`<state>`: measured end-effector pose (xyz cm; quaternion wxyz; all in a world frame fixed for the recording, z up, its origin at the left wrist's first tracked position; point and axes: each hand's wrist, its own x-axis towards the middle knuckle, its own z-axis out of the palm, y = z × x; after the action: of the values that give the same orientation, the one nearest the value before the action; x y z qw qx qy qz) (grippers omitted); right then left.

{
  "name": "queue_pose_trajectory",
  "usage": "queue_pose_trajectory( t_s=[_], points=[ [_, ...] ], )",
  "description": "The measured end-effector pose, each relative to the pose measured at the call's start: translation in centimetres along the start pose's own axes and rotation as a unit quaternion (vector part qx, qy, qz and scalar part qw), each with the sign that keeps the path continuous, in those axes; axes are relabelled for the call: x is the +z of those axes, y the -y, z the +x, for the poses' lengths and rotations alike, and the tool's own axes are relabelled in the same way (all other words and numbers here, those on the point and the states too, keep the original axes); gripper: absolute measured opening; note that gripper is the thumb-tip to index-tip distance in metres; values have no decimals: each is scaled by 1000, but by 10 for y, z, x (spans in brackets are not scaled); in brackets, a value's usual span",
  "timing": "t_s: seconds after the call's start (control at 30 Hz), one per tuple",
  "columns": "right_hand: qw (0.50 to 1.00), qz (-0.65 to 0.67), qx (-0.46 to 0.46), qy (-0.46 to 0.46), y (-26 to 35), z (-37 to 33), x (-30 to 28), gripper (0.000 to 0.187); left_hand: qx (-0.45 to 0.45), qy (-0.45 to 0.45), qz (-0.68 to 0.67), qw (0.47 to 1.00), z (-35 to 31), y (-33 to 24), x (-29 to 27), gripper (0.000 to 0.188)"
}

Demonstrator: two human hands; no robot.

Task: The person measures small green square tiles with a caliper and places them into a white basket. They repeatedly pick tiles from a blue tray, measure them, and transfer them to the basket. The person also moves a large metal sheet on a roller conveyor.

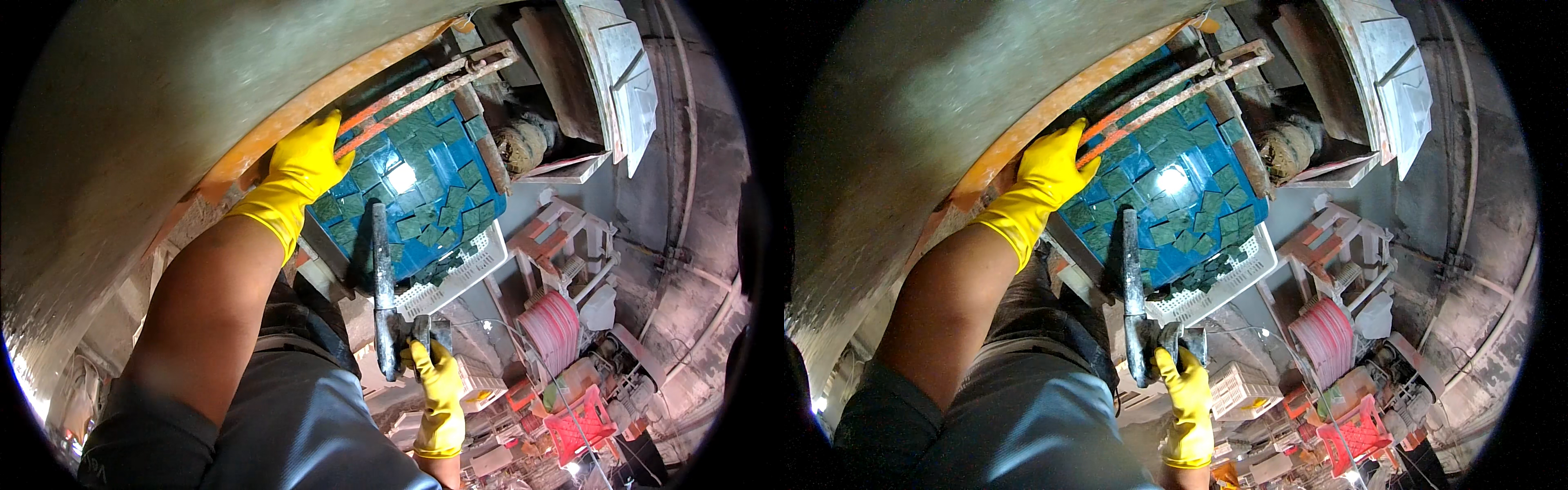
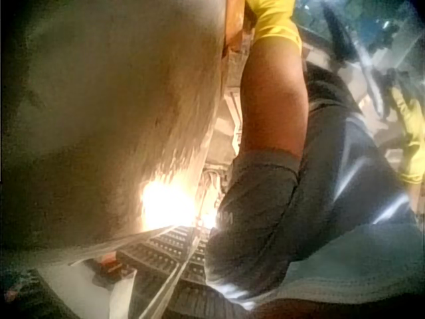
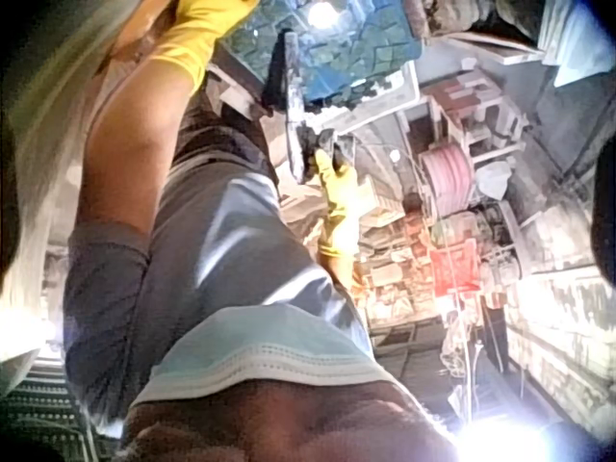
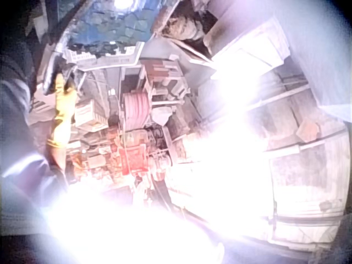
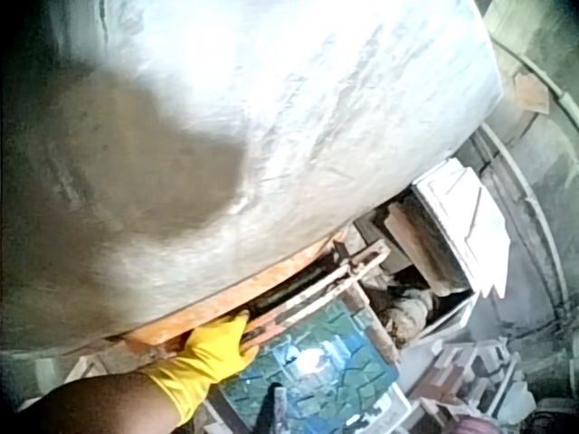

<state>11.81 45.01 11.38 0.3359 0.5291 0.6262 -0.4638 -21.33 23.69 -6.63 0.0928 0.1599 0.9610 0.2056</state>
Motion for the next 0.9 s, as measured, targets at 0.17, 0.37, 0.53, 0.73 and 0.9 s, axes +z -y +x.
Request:
queue_pose_trajectory(
  t_s=[0.17,0.37,0.53,0.73,0.9],
  points=[
    [1000,19,3,3,6,-5,3,54,-2,0,-3,1000,0,0,-1,65],
    [1000,8,18,4,2,-3,4,53,2,1,5,1000,3,0,3,64],
    [1000,20,16,3,-13,-4,8,54,11,-15,-7,1000,3,4,9,64],
    [1000,9,10,-16,-26,-6,16,53,-10,15,-14,1000,4,3,9,65],
    [998,54,19,-11,-23,-11,21,53,-1,-12,-16,1000,2,6,14,65]
  ],
)
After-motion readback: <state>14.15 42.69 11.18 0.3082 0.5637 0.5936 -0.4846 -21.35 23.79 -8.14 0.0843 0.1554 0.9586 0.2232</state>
